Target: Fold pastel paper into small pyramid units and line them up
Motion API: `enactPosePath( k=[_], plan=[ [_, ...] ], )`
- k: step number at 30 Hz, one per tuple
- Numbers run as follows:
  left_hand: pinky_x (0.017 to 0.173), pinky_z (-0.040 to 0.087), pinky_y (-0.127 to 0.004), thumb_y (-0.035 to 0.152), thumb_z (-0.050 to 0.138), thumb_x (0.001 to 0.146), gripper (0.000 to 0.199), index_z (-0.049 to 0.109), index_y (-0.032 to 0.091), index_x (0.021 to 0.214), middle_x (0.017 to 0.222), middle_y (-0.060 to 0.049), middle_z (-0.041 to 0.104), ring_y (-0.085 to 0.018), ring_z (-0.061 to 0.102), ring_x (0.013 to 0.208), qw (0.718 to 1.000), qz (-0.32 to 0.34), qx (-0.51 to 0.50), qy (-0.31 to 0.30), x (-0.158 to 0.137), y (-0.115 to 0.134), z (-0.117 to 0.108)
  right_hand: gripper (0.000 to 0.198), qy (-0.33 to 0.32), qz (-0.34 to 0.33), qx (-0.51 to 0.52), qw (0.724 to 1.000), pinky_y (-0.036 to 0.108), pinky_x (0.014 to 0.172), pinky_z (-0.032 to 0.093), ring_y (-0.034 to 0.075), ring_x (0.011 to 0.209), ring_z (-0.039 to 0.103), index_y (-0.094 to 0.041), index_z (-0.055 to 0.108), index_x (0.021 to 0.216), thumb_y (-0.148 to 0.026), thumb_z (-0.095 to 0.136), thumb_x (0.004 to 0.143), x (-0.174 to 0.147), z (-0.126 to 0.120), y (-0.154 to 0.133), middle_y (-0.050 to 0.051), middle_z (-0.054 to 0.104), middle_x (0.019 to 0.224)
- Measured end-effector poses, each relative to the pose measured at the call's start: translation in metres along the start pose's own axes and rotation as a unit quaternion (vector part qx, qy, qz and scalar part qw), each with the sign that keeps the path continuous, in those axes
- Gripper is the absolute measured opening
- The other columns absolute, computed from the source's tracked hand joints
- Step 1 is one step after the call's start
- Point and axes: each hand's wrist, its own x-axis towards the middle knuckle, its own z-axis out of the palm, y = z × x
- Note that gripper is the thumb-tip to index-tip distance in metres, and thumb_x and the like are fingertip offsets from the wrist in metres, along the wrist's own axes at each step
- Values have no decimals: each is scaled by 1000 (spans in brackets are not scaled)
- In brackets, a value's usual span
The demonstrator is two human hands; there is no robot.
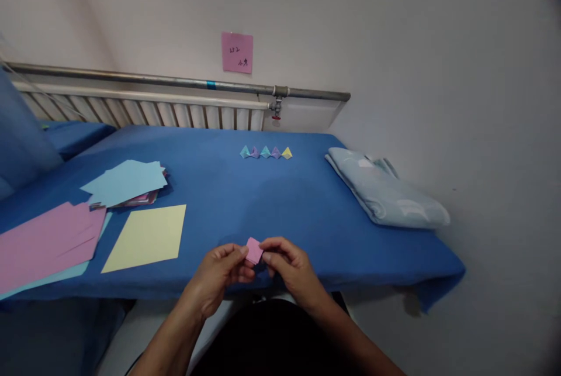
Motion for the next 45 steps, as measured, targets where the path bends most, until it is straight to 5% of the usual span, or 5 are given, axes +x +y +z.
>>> enactPosePath(
  k=[8, 13, 17, 26, 45],
  plan=[
    [80, 46, -32, 34, 65, 74, 16, 66, 21, 82, 85, -3, 65, -19, 59, 85, 968, 149, 183, 88, 16, 6, -12, 10, 51, 19, -99, 994, 24, 59, 41, 11, 61, 54, -20, 61, 78, -27, 54, 76, 25, -2, 10, -2, 60, 68],
    [87, 42, -40, 14, 49, 84, 24, 65, 25, 98, 98, -5, 68, -21, 59, 95, 796, 387, 464, 16, 27, 0, -20, 8, 27, 18, -169, 985, 25, 62, 41, 13, 65, 55, -22, 63, 74, -20, 55, 75, 41, -5, 13, -2, 62, 68],
    [85, 42, -41, 9, 49, 83, 31, 61, 23, 108, 103, -6, 68, -21, 59, 95, 732, 401, 550, -24, 32, -3, -19, 13, -23, -20, -253, 967, 28, 72, 42, 15, 74, 57, -22, 63, 74, -17, 52, 80, 43, -9, 7, 0, 65, 75],
    [90, 38, -40, 12, 47, 86, 27, 61, 22, 107, 104, -6, 69, -21, 60, 97, 713, 390, 583, -17, 34, -1, -20, 32, -96, -94, -391, 910, 33, 81, 45, 19, 92, 56, -22, 62, 107, -9, 47, 83, 33, -22, 3, 6, 61, 99],
    [96, 29, -40, 20, 53, 89, 14, 65, 21, 96, 97, -3, 71, -19, 63, 91, 659, 421, 623, -8, 42, 2, -22, 21, -79, -162, -440, 880, 32, 76, 48, 20, 86, 59, -19, 65, 95, -23, 44, 93, 27, -23, 13, 9, 65, 95]
  ],
)
